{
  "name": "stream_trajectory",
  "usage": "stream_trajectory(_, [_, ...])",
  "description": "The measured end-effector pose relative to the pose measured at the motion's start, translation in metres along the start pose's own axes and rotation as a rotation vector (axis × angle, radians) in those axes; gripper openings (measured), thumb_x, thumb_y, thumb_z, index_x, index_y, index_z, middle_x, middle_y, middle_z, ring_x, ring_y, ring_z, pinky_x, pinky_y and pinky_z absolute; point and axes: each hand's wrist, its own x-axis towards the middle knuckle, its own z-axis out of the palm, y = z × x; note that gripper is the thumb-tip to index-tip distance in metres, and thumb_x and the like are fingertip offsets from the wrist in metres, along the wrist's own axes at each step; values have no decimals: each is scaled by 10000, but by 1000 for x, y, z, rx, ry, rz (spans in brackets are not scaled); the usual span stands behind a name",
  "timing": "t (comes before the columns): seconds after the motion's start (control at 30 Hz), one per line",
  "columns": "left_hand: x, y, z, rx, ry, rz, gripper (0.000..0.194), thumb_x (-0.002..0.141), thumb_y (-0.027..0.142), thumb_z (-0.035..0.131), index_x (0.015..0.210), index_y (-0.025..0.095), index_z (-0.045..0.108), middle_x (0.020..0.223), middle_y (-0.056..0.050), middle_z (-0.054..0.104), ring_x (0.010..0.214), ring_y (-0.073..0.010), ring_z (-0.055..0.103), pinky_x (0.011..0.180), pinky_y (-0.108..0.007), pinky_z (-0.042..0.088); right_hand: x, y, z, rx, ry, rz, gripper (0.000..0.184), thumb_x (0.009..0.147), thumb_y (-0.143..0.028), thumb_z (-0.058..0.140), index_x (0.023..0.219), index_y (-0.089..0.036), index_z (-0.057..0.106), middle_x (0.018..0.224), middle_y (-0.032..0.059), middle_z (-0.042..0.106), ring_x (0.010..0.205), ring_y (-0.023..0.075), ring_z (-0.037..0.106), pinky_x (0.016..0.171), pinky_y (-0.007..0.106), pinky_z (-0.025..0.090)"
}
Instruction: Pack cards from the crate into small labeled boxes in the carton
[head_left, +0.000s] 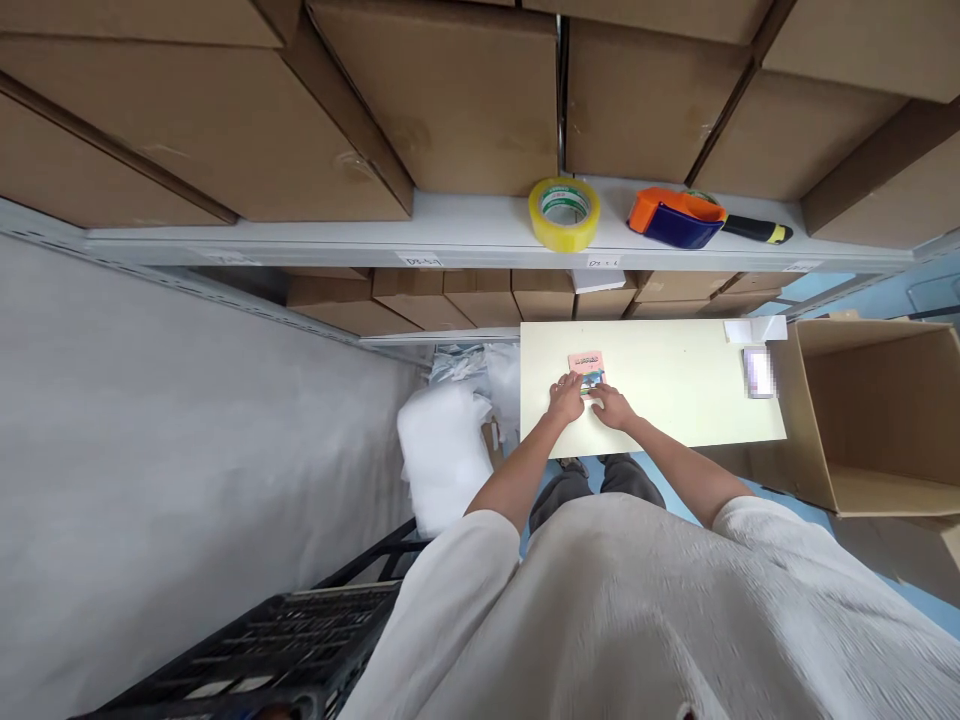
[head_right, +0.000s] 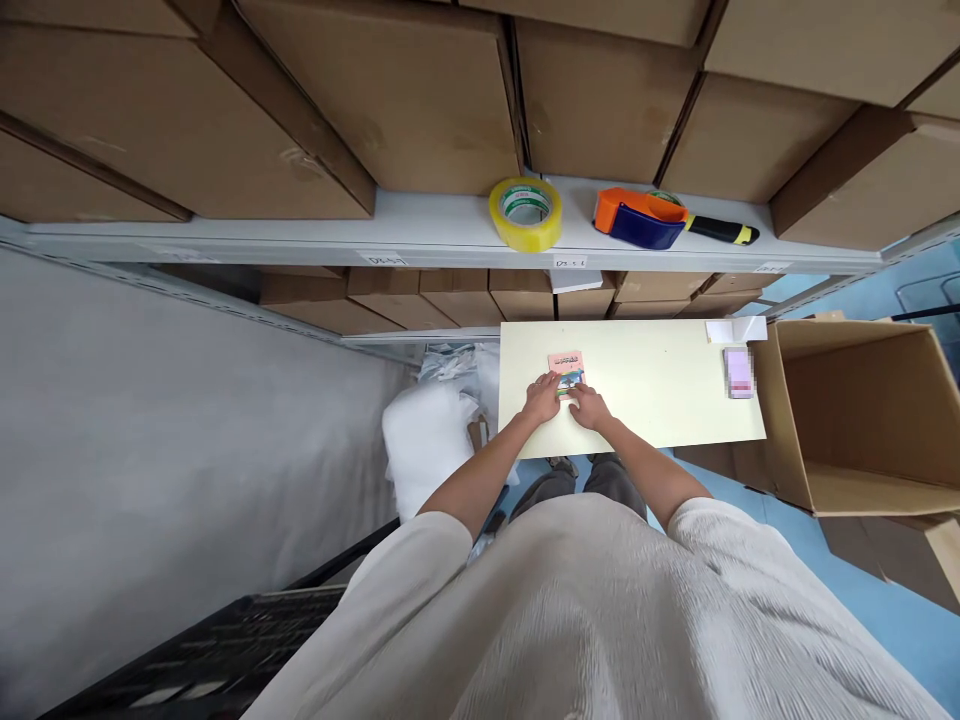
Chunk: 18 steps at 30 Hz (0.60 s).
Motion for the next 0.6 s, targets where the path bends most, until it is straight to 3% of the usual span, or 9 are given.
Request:
stream_trajectory(0.13, [-18,-1,5,-44,68,79,665,952,77,517,1605,193,572,1716,-150,530,1591,-304,493,1326,-476,412,14,6,-3,233,244,120,518,938,-196,529,1412,-176,736,1401,170,741,1332,330,665,1138,481,561])
stream_trajectory(0.23, [-25,-1,8,-35,40,87,638,966,72,508,1592,171,584,1714,-156,532,1591,-300,498,1341,-461,396,19,6,-2,405,278,161,527,884,-216,573,1380,-177,749,1203,129,813,1150,327,745,1027,444,613])
stream_trajectory(0.47, [-30,-1,9,-23,-92,1,691,978,153,600,1659,146,489,1786,-200,420,1640,-334,448,1319,-454,407,16,-1,3,439,224,322,579,897,-287,579,1459,-205,690,1432,128,754,1236,298,747,1056,415,613])
stream_trajectory(0.6, [-35,0,10,-4,-99,-19,692,990,190,597,1668,126,476,1803,-224,375,1578,-374,524,1283,-465,439,23,2,6,627,244,336,487,866,-311,579,1320,-205,723,1279,110,803,1083,246,773,927,356,634])
